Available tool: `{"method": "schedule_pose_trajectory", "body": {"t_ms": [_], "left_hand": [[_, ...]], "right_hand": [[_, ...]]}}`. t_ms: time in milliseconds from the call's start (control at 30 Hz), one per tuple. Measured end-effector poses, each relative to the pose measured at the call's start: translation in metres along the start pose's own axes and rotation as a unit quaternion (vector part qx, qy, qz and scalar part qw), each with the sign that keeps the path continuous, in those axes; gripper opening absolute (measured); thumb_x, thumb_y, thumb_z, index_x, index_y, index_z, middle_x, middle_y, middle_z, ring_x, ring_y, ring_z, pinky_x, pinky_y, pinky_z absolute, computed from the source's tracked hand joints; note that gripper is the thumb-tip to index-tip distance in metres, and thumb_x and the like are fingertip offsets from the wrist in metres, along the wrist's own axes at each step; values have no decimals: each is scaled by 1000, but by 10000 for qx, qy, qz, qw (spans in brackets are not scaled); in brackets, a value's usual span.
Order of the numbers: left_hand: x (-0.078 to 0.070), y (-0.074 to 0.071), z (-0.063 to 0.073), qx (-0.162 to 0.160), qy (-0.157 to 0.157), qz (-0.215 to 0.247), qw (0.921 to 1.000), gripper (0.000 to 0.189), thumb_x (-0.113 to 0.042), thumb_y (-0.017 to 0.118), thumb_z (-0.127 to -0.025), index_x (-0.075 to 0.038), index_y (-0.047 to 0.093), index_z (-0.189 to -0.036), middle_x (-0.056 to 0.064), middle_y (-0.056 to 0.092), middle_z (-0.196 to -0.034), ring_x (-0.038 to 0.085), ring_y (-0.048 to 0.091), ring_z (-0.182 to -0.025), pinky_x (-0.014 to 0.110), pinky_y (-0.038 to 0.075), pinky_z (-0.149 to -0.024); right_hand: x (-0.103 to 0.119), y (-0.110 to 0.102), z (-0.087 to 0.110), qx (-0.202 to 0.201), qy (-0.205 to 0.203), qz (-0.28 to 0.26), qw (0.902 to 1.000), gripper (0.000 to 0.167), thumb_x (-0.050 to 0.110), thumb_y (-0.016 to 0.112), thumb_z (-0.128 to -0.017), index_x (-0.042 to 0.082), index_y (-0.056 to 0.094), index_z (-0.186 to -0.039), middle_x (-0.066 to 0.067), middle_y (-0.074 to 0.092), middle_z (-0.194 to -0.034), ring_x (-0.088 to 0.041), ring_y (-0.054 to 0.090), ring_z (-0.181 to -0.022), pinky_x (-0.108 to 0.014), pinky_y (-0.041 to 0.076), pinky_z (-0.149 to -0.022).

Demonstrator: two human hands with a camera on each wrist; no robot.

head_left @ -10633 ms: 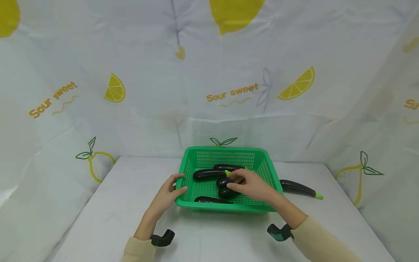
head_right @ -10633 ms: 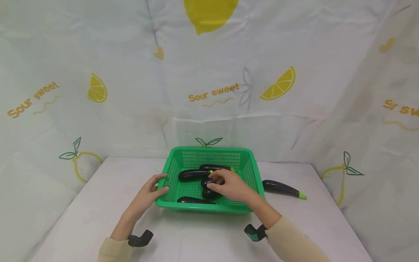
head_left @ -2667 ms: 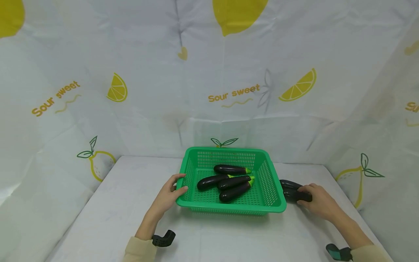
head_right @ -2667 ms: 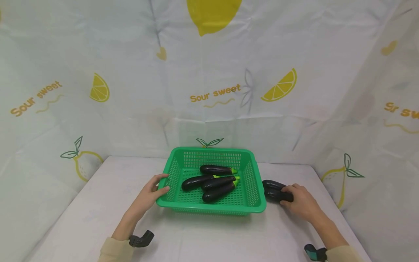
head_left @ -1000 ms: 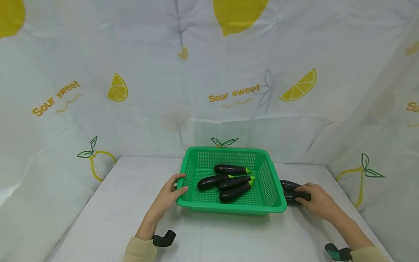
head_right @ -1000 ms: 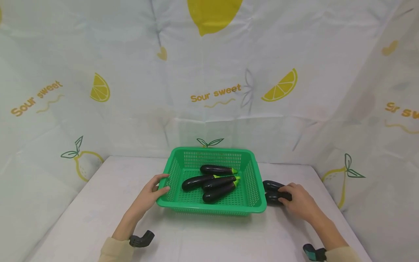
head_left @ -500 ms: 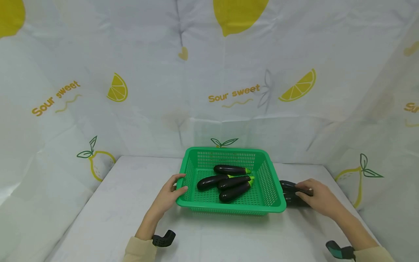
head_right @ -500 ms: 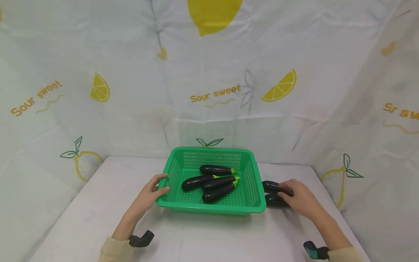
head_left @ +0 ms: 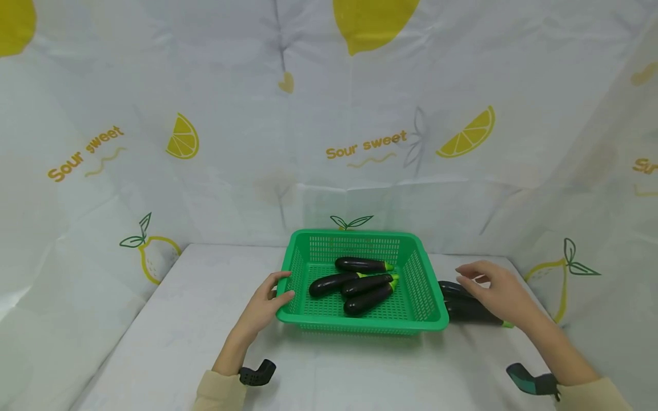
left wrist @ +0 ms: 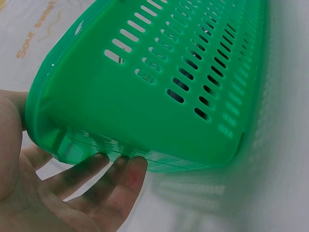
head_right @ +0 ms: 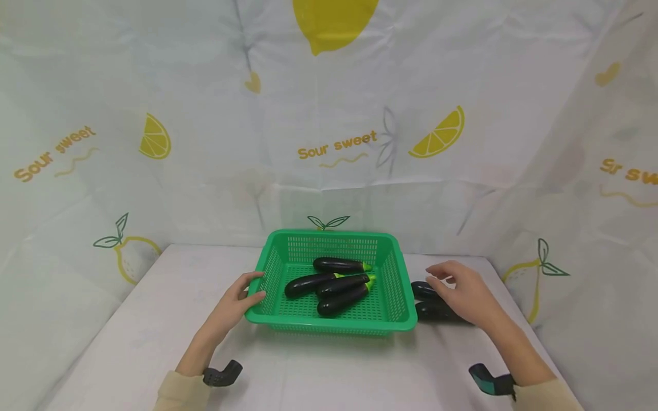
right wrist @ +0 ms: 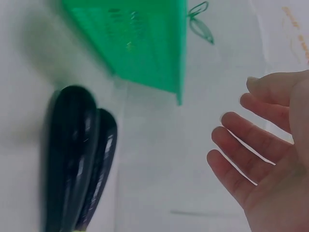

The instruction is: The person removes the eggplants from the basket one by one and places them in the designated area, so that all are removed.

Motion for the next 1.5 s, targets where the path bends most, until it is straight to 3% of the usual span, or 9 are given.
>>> {"method": "schedule_pose_trajectory", "body": {"t_ms": [267,467,767,1500], "left_hand": [[2,0,-2,-6,-25,1,10000,52,-27,67,-100,-19,49,-148,15,43,-154,38,52,-132,56,46,-99],[3,0,-2,-25,-23,-22,10000,51,-26,67,-100,-19,49,-148,16,44,-154,38,52,-132,56,46,-99],[2,0,0,0,-60,-12,10000,54,-32,68,-99,-20,49,-148,15,41,-156,40,49,-135,59,43,-102],[2,1,-1,-73,50,-38,10000,51,-23,67,-100,-17,49,-148,20,45,-152,39,55,-129,56,48,-97]], "right_hand": [[34,-13,-15,135,-29,-109,9998,23,21,71,-98,7,72,-117,-7,74,-109,-31,69,-95,-33,56,-73],[52,-11,-23,308,32,-401,9987,23,21,70,-98,8,72,-118,-9,72,-115,-32,68,-99,-37,55,-77],[70,4,-31,546,-41,-657,9963,24,23,67,-101,6,72,-117,-9,71,-116,-29,66,-104,-50,53,-87],[85,63,-54,1286,-380,-1370,9815,30,27,68,-100,6,69,-121,-5,68,-117,-30,63,-108,-51,51,-92]]}}
Point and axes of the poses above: each hand's wrist, its own z-axis away from the middle knuckle, its own y-axis out of the palm, x = y × z, the point moved 3 cm from there along -z, towards the middle knuckle
